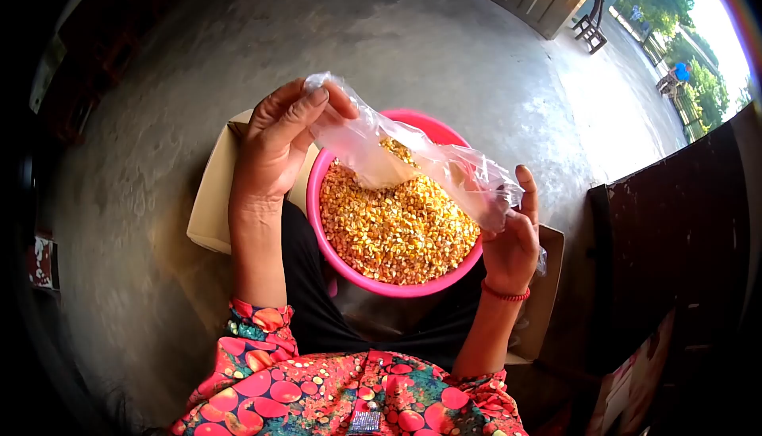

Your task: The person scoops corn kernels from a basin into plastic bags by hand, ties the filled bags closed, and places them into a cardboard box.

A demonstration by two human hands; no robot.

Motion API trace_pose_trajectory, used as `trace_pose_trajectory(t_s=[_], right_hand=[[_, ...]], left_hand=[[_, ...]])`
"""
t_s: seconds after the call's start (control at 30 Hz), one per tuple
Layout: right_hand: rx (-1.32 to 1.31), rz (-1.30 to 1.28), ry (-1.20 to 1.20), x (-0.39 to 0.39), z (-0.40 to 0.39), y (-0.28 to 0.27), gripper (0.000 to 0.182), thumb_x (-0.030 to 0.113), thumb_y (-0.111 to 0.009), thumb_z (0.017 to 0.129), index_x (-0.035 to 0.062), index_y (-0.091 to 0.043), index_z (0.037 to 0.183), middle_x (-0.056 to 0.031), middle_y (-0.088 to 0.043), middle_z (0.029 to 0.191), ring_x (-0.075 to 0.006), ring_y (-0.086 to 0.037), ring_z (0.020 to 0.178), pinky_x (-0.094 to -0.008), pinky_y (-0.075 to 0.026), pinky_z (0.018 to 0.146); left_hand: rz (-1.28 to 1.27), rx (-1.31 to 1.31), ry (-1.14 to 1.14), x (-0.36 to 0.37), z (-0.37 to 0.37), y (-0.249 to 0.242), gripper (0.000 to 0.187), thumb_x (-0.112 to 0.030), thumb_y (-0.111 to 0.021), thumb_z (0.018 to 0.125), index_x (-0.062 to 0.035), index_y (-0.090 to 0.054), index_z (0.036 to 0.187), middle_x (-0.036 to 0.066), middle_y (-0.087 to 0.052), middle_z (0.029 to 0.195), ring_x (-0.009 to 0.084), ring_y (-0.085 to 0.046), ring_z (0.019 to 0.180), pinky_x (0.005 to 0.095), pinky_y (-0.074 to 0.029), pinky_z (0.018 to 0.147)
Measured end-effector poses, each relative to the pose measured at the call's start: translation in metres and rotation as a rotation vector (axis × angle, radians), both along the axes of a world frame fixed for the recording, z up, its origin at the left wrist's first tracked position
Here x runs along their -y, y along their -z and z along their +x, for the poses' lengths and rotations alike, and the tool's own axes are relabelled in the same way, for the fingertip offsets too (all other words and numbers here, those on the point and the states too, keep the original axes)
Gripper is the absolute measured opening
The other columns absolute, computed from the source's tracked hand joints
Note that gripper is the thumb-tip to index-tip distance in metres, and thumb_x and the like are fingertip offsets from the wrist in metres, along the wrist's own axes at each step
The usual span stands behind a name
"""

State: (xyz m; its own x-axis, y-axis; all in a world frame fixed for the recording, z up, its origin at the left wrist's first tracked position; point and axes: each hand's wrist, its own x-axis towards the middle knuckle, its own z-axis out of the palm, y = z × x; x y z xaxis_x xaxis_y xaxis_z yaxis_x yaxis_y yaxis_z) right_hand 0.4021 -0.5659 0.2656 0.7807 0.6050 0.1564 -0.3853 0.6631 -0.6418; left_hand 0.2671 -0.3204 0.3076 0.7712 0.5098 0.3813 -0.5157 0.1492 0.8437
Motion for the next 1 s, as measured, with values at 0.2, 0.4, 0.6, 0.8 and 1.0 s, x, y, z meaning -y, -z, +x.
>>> trace_pose_trajectory(t_s=[0.2, 0.4, 0.6, 0.8, 1.0], right_hand=[[0.044, 0.076, -0.173, 0.005, -0.006, -0.006, 0.069, -0.01, -0.039, 0.067, 0.0028, -0.035, 0.134, -0.0303, -0.046, 0.123, -0.0246, -0.058, 0.093, -0.0249, -0.05, 0.068], [0.183, 0.179, -0.156, 0.014, -0.016, -0.014, 0.069, 0.0, -0.058, 0.066, 0.0026, -0.038, 0.132, -0.0306, -0.041, 0.127, -0.0302, -0.054, 0.107, -0.0362, -0.046, 0.089], [0.315, -0.019, -0.43, 0.023, -0.013, -0.024, 0.039, 0.005, -0.067, 0.068, -0.0065, -0.057, 0.104, -0.0147, -0.06, 0.091, -0.0218, -0.059, 0.083, -0.0293, -0.046, 0.074], [0.379, 0.205, -0.13, 0.026, -0.009, -0.038, 0.031, 0.007, -0.071, 0.066, -0.0013, -0.061, 0.095, -0.0076, -0.055, 0.082, -0.0163, -0.048, 0.076, -0.0272, -0.037, 0.074], [0.651, -0.106, -0.113, 0.016, -0.006, -0.072, 0.051, -0.008, -0.049, 0.062, -0.0065, -0.057, 0.113, -0.0131, -0.062, 0.097, -0.0235, -0.053, 0.099, -0.0344, -0.036, 0.088]], left_hand=[[0.234, 0.048, -0.029, 0.006, 0.022, -0.023, 0.031, 0.001, -0.037, 0.087, -0.0024, -0.059, 0.108, 0.009, -0.061, 0.111, 0.0141, -0.055, 0.097, 0.0294, -0.044, 0.088], [0.47, 0.327, -0.204, 0.004, 0.024, -0.009, 0.031, 0.007, -0.048, 0.085, -0.0115, -0.066, 0.101, 0.011, -0.056, 0.11, 0.0222, -0.051, 0.11, 0.0316, -0.04, 0.092], [0.102, 0.231, 0.161, 0.013, 0.009, -0.021, 0.033, -0.016, -0.048, 0.087, 0.0038, -0.057, 0.112, 0.021, -0.057, 0.113, 0.0306, -0.052, 0.109, 0.0437, -0.038, 0.098], [0.051, 0.386, 0.284, 0.015, 0.007, -0.008, 0.053, -0.026, -0.06, 0.083, 0.0024, -0.046, 0.125, 0.018, -0.062, 0.092, 0.0281, -0.063, 0.081, 0.0448, -0.043, 0.093], [-0.049, 0.153, 0.604, 0.03, 0.016, -0.018, 0.085, -0.01, -0.076, 0.069, 0.0029, -0.027, 0.137, 0.005, -0.049, 0.089, 0.0097, -0.048, 0.069, 0.0261, -0.048, 0.075]])
